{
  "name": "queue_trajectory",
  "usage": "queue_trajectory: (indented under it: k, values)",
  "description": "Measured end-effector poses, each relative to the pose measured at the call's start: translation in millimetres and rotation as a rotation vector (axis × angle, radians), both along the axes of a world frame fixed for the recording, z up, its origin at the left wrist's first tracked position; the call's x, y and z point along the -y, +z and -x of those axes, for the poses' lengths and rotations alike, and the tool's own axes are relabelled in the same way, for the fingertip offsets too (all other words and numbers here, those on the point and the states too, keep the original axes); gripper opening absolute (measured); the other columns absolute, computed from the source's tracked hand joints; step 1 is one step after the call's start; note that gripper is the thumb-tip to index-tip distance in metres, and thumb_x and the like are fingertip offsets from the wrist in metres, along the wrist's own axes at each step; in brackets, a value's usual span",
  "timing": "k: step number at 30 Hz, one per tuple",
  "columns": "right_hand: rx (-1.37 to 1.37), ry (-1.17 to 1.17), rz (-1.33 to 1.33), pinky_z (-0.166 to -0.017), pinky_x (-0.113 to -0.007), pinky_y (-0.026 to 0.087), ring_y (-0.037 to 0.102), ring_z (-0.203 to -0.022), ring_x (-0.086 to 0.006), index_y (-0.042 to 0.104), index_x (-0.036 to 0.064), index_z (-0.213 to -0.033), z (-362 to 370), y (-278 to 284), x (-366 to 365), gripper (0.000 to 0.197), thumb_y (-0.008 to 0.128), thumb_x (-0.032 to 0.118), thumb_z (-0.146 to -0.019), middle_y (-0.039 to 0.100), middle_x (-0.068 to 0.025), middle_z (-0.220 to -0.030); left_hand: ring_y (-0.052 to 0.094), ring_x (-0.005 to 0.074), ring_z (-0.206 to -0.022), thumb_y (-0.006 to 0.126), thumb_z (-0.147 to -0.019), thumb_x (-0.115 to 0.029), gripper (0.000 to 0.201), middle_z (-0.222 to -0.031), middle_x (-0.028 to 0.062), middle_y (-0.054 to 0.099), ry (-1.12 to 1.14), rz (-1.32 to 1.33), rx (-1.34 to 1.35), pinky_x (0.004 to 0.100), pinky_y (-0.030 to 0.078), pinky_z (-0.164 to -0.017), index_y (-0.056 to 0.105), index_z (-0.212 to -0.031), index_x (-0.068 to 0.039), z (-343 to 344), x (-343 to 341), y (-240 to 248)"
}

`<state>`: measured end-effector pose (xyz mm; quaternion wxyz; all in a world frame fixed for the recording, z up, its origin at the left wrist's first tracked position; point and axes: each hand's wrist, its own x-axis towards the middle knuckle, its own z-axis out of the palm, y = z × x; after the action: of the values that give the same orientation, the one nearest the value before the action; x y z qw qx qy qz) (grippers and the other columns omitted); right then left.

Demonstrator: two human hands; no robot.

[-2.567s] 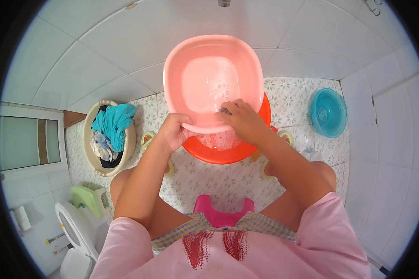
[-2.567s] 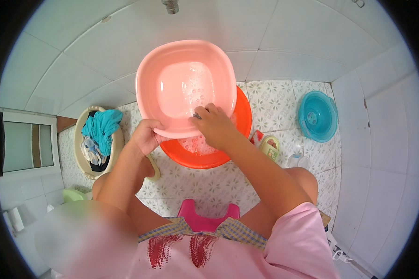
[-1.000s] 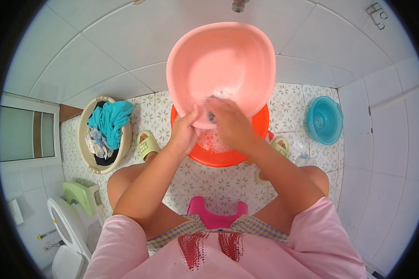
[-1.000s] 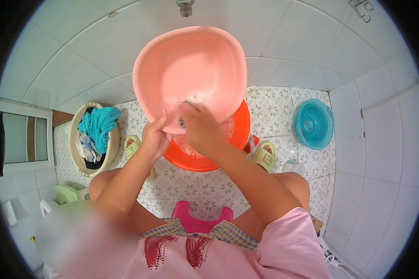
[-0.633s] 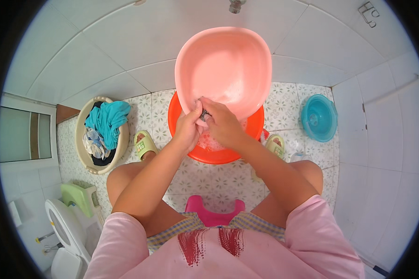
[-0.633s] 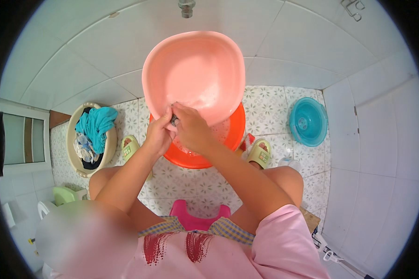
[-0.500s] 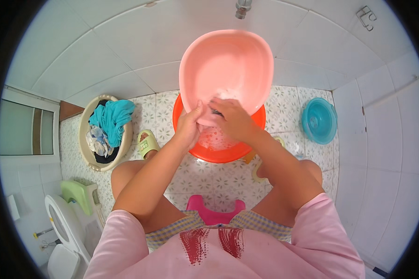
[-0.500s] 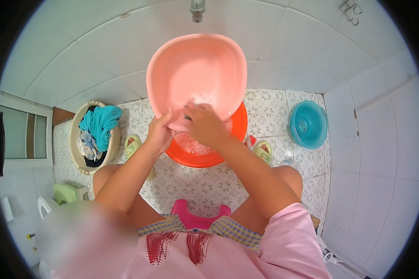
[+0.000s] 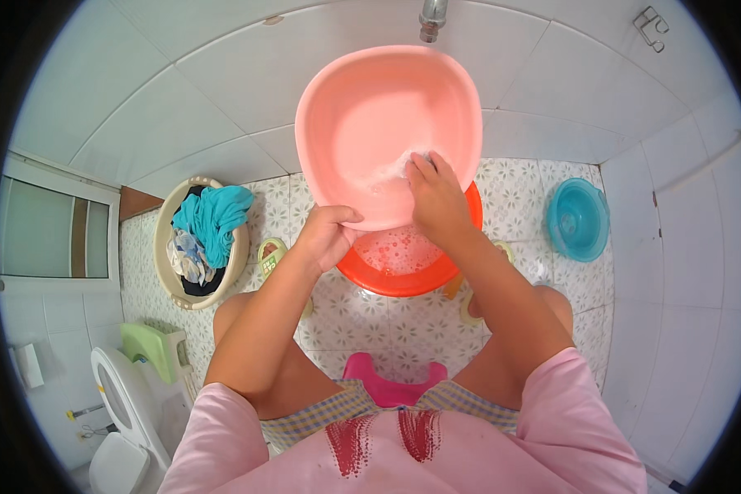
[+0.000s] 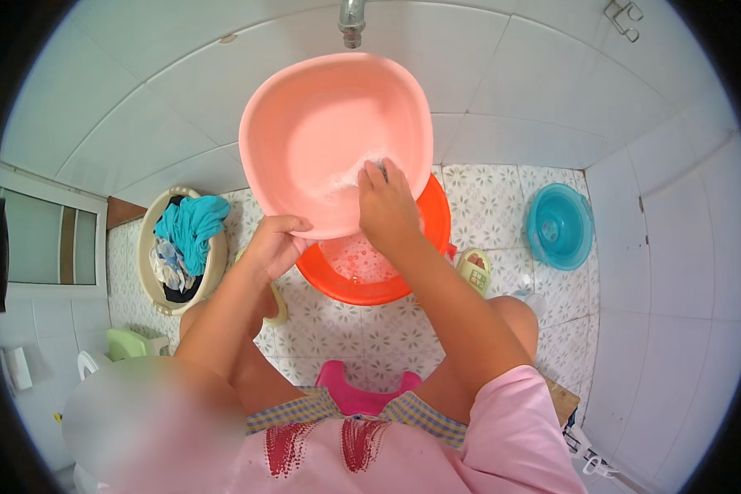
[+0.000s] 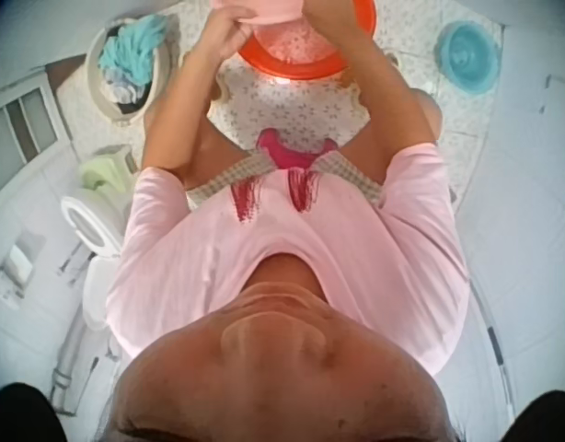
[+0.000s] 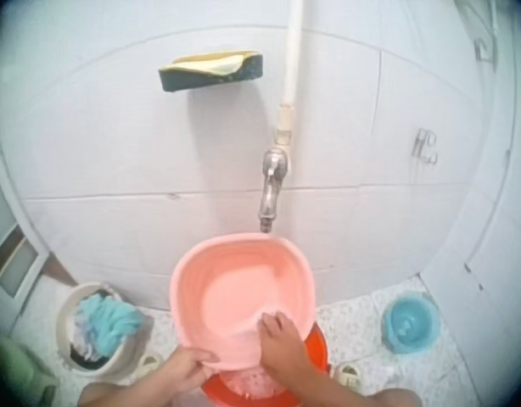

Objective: The person scrubs a pink basin with a steel wool pad inside a red basin containing soapy water.

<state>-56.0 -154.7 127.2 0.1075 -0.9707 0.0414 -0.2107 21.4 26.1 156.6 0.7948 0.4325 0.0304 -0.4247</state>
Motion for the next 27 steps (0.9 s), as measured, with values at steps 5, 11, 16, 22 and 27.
queue_trajectory:
  k: [5,11,16,22,27]
  values:
    - [-0.042,-0.005,-0.147,-0.099,-0.042,0.041,0.047,-0.119,-0.0346,0.057,-0.0043,-0.114,-5.4,-6.7,1.8,0.037,0.052,-0.001,-0.078,0.054,-0.0179,-0.122,0.059,0.0282,-0.104,0.046,-0.072,0.014,0.053,-0.117,0.0155,0.056,0.047,0.052,0.026,0.0442,0.051,-0.091,0.042,-0.124,0.004,3.0,11.9,-0.3]
    - [-0.091,0.266,-0.617,-0.101,-0.041,0.040,0.049,-0.118,-0.0337,0.057,-0.0017,-0.115,-7.5,-13.4,-27.6,0.040,0.057,-0.005,-0.075,0.055,-0.0150,-0.124,0.060,0.0272,-0.104,0.045,-0.071,0.015,0.057,-0.117,0.0148,0.056,-0.032,0.052,-0.009,0.0428,0.051,-0.091,0.041,-0.127,0.003,3.6,7.0,-15.8]
    - [-0.145,-0.068,-0.028,-0.099,-0.039,0.041,0.049,-0.120,-0.0306,0.059,-0.0019,-0.111,-4.5,-4.1,-0.2,0.037,0.057,-0.004,-0.074,0.054,-0.0171,-0.123,0.060,0.0255,-0.102,0.046,-0.071,0.014,0.056,-0.115,0.0140,0.056,0.076,0.009,0.078,0.0416,0.051,-0.091,0.042,-0.126,0.002,7.1,6.6,-12.5]
    - [0.008,0.210,-0.702,-0.096,-0.039,0.043,0.052,-0.112,-0.0306,0.062,0.0012,-0.103,-2.9,-14.4,-35.9,0.034,0.058,-0.006,-0.070,0.060,-0.0136,-0.109,0.061,0.0234,-0.098,0.047,-0.072,0.014,0.055,-0.113,0.0136,0.056,0.063,0.013,0.022,0.0407,0.051,-0.090,0.042,-0.126,0.002,15.5,7.3,-13.4]
    - [-0.153,-0.044,-0.338,-0.095,-0.040,0.045,0.053,-0.112,-0.0320,0.060,-0.0009,-0.105,-5.8,10.1,-11.0,0.036,0.060,-0.007,-0.070,0.062,-0.0130,-0.110,0.061,0.0222,-0.093,0.047,-0.072,0.014,0.051,-0.109,0.0130,0.058,0.170,-0.021,0.083,0.0399,0.053,-0.085,0.045,-0.121,0.004,14.0,4.4,-20.3]
